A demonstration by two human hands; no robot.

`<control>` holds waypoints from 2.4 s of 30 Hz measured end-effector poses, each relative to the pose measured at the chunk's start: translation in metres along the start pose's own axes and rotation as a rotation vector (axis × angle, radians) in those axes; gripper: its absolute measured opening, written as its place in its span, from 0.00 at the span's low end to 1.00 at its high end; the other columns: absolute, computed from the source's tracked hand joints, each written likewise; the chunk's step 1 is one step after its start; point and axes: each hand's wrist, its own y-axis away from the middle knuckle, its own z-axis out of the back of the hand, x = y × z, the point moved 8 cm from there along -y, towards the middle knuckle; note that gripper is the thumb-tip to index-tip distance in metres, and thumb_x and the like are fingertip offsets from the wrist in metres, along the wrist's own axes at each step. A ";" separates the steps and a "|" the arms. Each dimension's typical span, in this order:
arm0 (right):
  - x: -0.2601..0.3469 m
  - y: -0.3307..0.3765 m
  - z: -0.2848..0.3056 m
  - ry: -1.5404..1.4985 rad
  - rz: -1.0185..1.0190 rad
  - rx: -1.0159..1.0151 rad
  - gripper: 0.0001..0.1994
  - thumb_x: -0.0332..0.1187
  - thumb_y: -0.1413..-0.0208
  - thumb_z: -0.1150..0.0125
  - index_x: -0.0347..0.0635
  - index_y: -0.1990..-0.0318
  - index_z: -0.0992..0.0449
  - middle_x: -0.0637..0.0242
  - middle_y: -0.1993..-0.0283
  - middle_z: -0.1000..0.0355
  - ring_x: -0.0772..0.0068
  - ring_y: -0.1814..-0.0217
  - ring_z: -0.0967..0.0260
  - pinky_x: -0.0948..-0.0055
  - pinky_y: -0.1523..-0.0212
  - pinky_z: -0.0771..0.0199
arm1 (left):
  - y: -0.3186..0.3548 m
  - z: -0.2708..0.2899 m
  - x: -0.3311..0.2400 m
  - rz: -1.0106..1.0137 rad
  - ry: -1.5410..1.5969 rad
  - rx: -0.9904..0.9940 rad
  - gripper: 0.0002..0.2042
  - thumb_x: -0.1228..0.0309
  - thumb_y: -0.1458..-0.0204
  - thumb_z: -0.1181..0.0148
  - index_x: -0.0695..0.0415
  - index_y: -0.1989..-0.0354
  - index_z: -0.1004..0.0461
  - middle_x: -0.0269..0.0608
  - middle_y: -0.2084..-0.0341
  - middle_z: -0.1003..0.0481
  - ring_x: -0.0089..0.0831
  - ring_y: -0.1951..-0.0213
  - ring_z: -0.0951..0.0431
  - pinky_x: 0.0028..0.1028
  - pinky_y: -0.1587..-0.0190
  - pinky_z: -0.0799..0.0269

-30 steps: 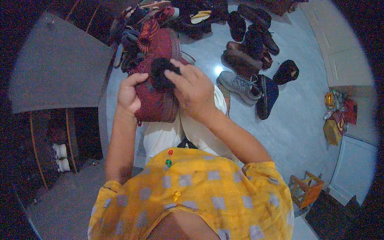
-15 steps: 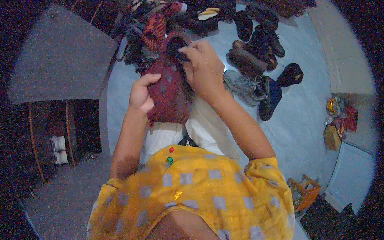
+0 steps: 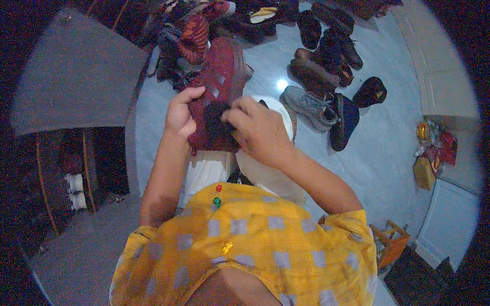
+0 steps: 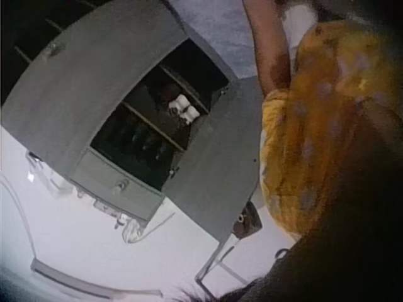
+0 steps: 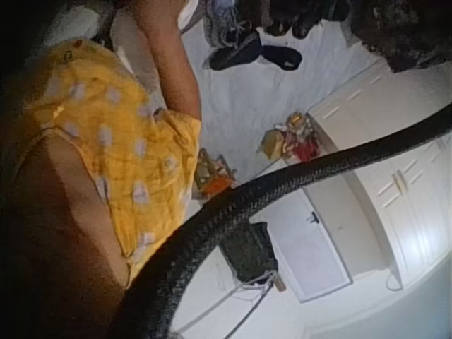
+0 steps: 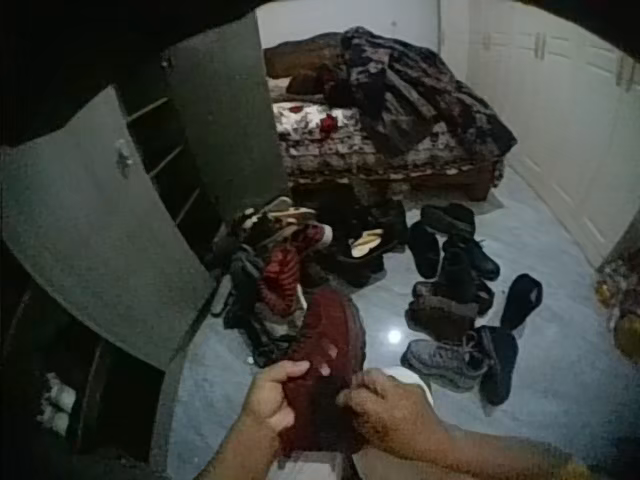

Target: The person sits on the floor and scrubs a maroon sneaker with a black cloth. They hold the shoe in their left hand and rub the upper, laces, and toe box with the cloth in their right hand, rotating the shoe to access different areas.

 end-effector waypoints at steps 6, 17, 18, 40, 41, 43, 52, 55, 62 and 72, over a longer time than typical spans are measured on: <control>-0.026 -0.044 0.013 0.176 -0.001 -0.205 0.16 0.24 0.58 0.37 0.47 0.58 0.27 0.60 0.61 0.31 0.51 0.62 0.28 0.58 0.65 0.26 | 0.005 -0.005 -0.002 -0.007 0.048 0.093 0.14 0.74 0.51 0.46 0.64 0.55 0.27 0.48 0.60 0.22 0.39 0.58 0.21 0.38 0.48 0.27; -0.051 -0.062 0.021 0.223 -0.124 -0.336 0.14 0.27 0.54 0.38 0.48 0.57 0.26 0.61 0.58 0.31 0.52 0.61 0.28 0.57 0.64 0.26 | 0.012 -0.013 0.004 -0.017 -0.003 0.090 0.12 0.75 0.51 0.45 0.63 0.57 0.25 0.45 0.62 0.21 0.37 0.59 0.21 0.38 0.49 0.26; -0.045 -0.058 0.018 0.217 -0.106 -0.296 0.14 0.27 0.54 0.39 0.48 0.57 0.27 0.61 0.58 0.32 0.52 0.61 0.28 0.57 0.64 0.26 | 0.012 -0.013 0.004 -0.014 0.005 0.101 0.12 0.75 0.51 0.45 0.62 0.58 0.25 0.45 0.63 0.21 0.37 0.59 0.21 0.37 0.49 0.27; -0.013 -0.019 0.048 0.051 -0.034 -0.465 0.14 0.22 0.55 0.39 0.42 0.58 0.29 0.56 0.62 0.31 0.48 0.61 0.30 0.58 0.62 0.28 | 0.043 -0.041 0.013 -0.090 -0.090 0.131 0.20 0.78 0.54 0.46 0.64 0.49 0.28 0.48 0.55 0.24 0.40 0.52 0.23 0.41 0.44 0.29; -0.011 -0.022 0.058 0.066 -0.036 -0.512 0.13 0.23 0.55 0.39 0.41 0.59 0.29 0.55 0.63 0.31 0.48 0.61 0.30 0.59 0.63 0.29 | 0.047 -0.046 0.013 -0.133 -0.144 0.126 0.24 0.81 0.56 0.45 0.61 0.45 0.31 0.47 0.53 0.25 0.40 0.51 0.23 0.40 0.44 0.29; -0.021 -0.024 0.075 0.028 -0.088 -0.613 0.09 0.24 0.51 0.41 0.39 0.61 0.29 0.54 0.65 0.32 0.48 0.63 0.31 0.62 0.63 0.30 | 0.057 -0.057 0.019 -0.102 -0.206 0.148 0.26 0.81 0.57 0.44 0.61 0.44 0.33 0.46 0.52 0.25 0.40 0.50 0.24 0.39 0.43 0.30; -0.038 -0.020 0.132 -0.571 -0.216 -0.644 0.08 0.27 0.43 0.42 0.36 0.56 0.27 0.70 0.61 0.26 0.82 0.60 0.32 0.79 0.57 0.31 | 0.085 -0.093 0.011 -0.378 -1.074 0.160 0.18 0.70 0.52 0.39 0.60 0.51 0.28 0.40 0.58 0.24 0.30 0.54 0.26 0.32 0.48 0.31; -0.048 -0.007 0.136 -0.645 -0.314 -0.612 0.09 0.28 0.43 0.42 0.37 0.56 0.26 0.71 0.61 0.27 0.83 0.60 0.33 0.80 0.58 0.32 | 0.092 -0.103 0.010 -0.388 -1.701 0.167 0.13 0.64 0.50 0.41 0.58 0.59 0.25 0.50 0.66 0.24 0.43 0.64 0.22 0.40 0.58 0.28; -0.060 -0.003 0.115 -0.215 -0.303 -0.182 0.11 0.31 0.49 0.38 0.34 0.60 0.28 0.65 0.65 0.28 0.75 0.63 0.33 0.74 0.58 0.31 | 0.094 -0.102 0.039 -0.548 -2.136 0.232 0.13 0.65 0.53 0.44 0.58 0.61 0.25 0.52 0.67 0.24 0.50 0.68 0.22 0.43 0.61 0.27; 0.004 -0.064 0.078 0.317 0.083 0.198 0.11 0.29 0.54 0.36 0.39 0.62 0.26 0.58 0.64 0.30 0.53 0.61 0.29 0.62 0.60 0.28 | 0.101 -0.102 0.044 -0.695 -2.080 0.199 0.12 0.68 0.53 0.45 0.56 0.60 0.26 0.50 0.68 0.25 0.46 0.68 0.23 0.42 0.64 0.27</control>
